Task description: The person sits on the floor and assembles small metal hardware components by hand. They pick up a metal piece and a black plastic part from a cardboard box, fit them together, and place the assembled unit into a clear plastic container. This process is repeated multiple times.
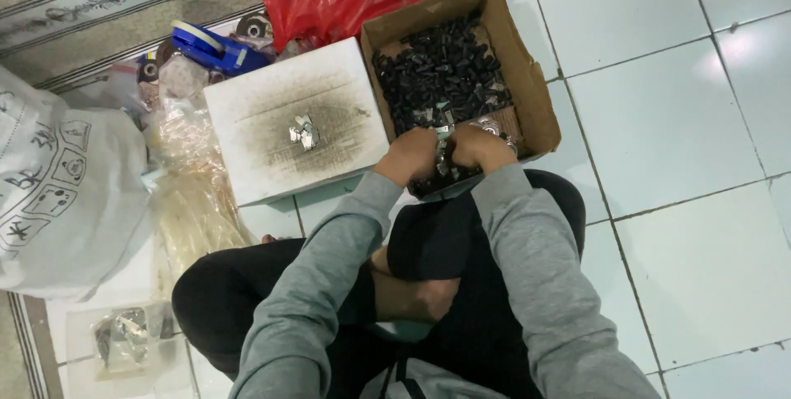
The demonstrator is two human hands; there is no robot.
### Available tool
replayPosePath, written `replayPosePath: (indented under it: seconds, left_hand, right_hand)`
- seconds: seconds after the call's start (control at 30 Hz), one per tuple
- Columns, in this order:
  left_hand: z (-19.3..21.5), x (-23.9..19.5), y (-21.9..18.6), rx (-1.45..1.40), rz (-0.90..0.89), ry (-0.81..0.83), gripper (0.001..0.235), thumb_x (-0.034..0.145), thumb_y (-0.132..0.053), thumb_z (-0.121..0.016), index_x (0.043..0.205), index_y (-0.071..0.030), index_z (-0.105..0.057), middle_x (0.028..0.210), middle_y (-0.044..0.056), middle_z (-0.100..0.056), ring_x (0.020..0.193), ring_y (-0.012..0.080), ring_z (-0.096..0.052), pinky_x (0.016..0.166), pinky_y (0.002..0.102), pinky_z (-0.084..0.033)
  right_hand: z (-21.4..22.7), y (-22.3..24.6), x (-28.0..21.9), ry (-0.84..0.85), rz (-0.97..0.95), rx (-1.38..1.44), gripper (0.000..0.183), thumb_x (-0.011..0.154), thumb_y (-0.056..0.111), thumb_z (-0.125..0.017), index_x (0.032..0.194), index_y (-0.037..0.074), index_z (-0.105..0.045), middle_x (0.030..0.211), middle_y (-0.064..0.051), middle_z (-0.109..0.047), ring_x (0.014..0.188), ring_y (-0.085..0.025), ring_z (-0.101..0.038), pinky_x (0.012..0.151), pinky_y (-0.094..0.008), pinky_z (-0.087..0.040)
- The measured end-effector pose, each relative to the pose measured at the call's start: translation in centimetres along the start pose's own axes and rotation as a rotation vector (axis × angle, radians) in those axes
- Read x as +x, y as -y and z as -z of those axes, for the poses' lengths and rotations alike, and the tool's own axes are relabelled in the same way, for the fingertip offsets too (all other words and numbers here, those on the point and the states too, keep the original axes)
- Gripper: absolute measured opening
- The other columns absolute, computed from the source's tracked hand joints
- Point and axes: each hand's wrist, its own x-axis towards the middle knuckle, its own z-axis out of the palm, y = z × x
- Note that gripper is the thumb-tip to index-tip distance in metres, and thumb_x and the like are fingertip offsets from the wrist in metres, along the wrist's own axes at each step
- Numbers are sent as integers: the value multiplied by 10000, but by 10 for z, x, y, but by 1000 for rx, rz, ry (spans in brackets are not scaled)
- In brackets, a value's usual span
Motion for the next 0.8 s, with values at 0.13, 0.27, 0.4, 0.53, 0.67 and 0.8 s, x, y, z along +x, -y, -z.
replayPosePath:
  seconds: [0.13, 0.27, 0.4, 0.53, 0.67, 0.8]
  left_hand:
    - [34, -10, -11, -119, 12, 86, 112, 791, 19, -662, 758, -6, -765, 684, 173, -716, 684, 328, -746, 610, 352, -603]
    - [36, -5, 0, -320, 78, 72, 176, 819, -38, -666, 951, -15, -782, 879, 201, -745, 878, 369, -748, 714, 417, -605]
    - [57, -15, -9, -488, 117, 57, 302, 831, -72, -654, 1105, 27, -734, 1005, 268, -734, 1011, 435, -720, 851, 481, -600]
    - [63, -29, -20, -549, 128, 20, 332, 803, -116, -705, 1113, 0, -726, 1008, 229, -735, 1033, 421, -717, 872, 484, -599]
    - [68, -53, -10, -662, 174, -159, 299, 825, -144, -726, 1099, -27, -725, 1015, 219, -703, 1064, 435, -699, 883, 513, -583]
    - [139, -147, -15, -992, 183, -321, 299, 859, -47, -725, 1128, 48, -638, 936, 199, -670, 771, 274, -741, 691, 376, -641]
  right_hand:
    - [18, 8, -10, 30, 15, 32, 565, 862, 175, -559, 1380, -40, -626, 1370, -298, -627, 1300, -469, -572, 1084, -575, -483]
    - [35, 18, -27, 73, -15, 84, 590, 848, 241, -625, 1413, 72, -632, 1422, -218, -621, 1355, -418, -540, 1122, -554, -445]
    - [15, -9, 14, -12, -3, 64, 487, 816, 332, -658, 1292, 261, -730, 1225, -90, -757, 1175, -328, -689, 1024, -474, -530]
    - [21, -6, -8, -13, 40, 241, 501, 821, 266, -672, 1310, 167, -713, 1074, -138, -784, 883, -280, -770, 873, -447, -586]
    - [34, 19, -28, -40, 189, 533, 344, 884, 179, -714, 1194, 31, -720, 992, -161, -755, 823, -271, -703, 759, -425, -559]
    - [35, 73, -34, -38, 397, 787, 232, 913, 78, -745, 1122, -14, -705, 933, -98, -721, 833, -212, -674, 653, -334, -558]
